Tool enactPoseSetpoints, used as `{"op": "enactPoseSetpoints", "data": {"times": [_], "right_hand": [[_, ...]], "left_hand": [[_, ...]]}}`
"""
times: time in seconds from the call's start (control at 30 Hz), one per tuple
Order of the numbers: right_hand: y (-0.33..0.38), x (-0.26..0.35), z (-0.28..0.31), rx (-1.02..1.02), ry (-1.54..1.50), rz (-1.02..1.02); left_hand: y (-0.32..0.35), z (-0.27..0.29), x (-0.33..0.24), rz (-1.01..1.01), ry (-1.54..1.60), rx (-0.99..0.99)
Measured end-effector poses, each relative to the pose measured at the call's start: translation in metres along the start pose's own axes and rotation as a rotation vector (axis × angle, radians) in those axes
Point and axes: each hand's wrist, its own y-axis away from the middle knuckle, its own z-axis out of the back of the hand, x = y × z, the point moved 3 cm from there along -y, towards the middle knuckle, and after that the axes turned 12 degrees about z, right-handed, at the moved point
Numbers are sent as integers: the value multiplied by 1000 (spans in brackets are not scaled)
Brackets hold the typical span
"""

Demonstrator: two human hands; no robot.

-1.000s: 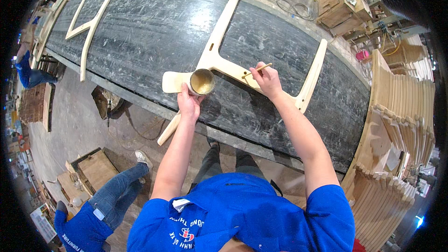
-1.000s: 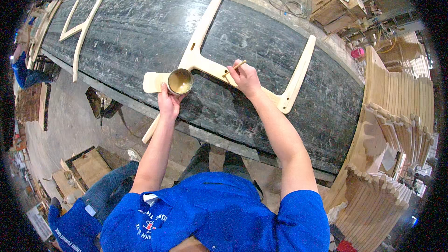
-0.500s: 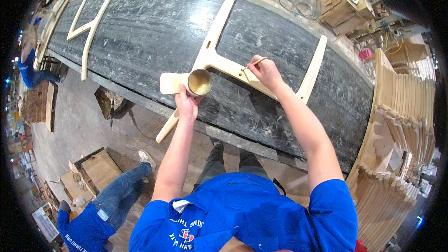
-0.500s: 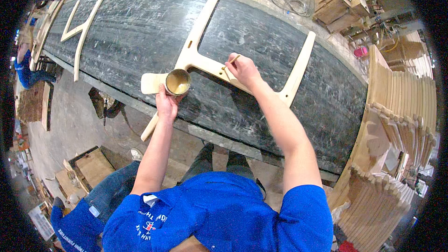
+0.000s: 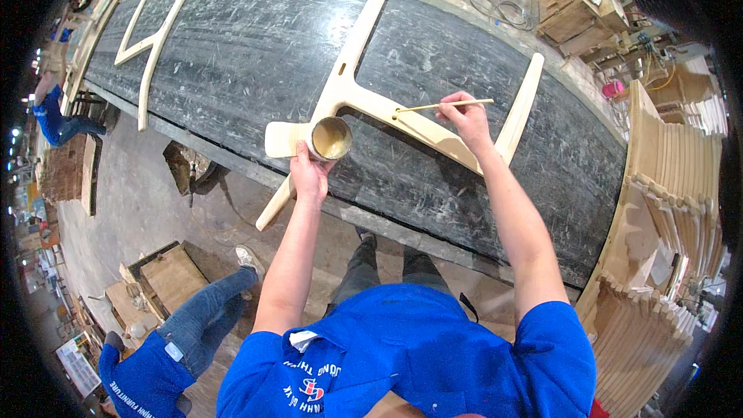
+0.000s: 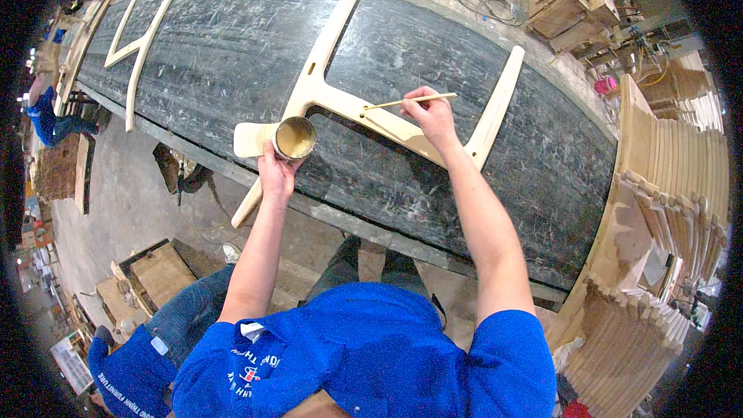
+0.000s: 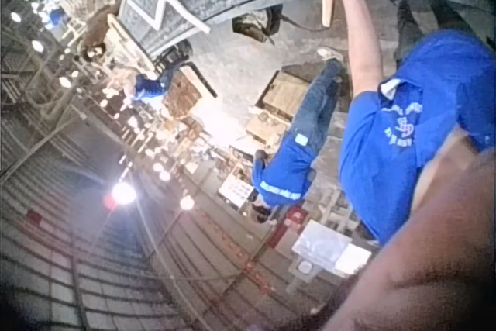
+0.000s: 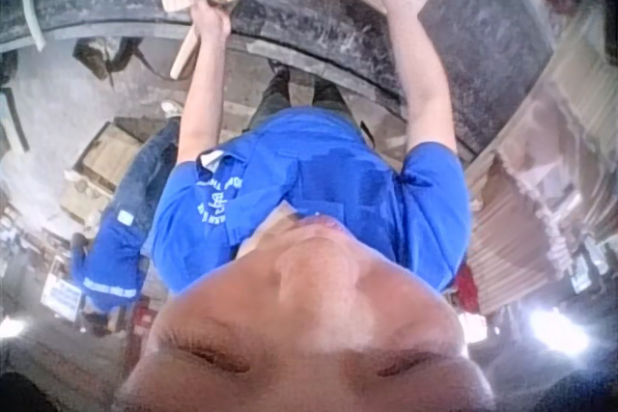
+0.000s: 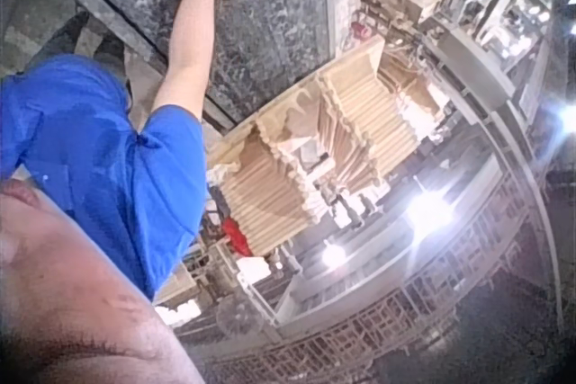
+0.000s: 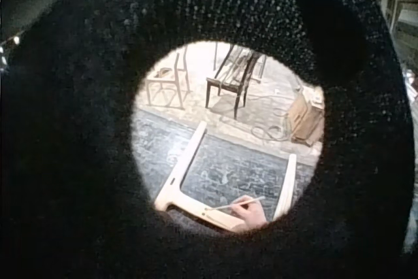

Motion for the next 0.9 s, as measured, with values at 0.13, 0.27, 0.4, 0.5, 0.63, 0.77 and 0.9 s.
{"op": "enactPoseSetpoints", "data": {"times": [0.13, 0.27, 0.4, 0.5, 0.63, 0.77, 0.9], "right_hand": [[19, -27, -2, -199, -287, -116], [26, -44, -6, -257, -411, -134], [27, -48, -7, -248, -428, -131], [27, -46, -9, -234, -395, -125], [13, -26, -12, -73, -93, -16], [-9, 7, -23, 116, 324, 127], [-18, 20, -36, 252, 390, 180]], "left_hand": [[0, 0, 5, -10, -7, -7], [-1, -1, 11, 0, -27, -18], [0, 1, 16, 10, -31, -13], [3, 3, 20, 9, -24, -31], [9, 4, 23, -3, -15, -48], [14, 12, 21, 1, -17, -64], [20, 19, 20, -30, 0, -65]]}}
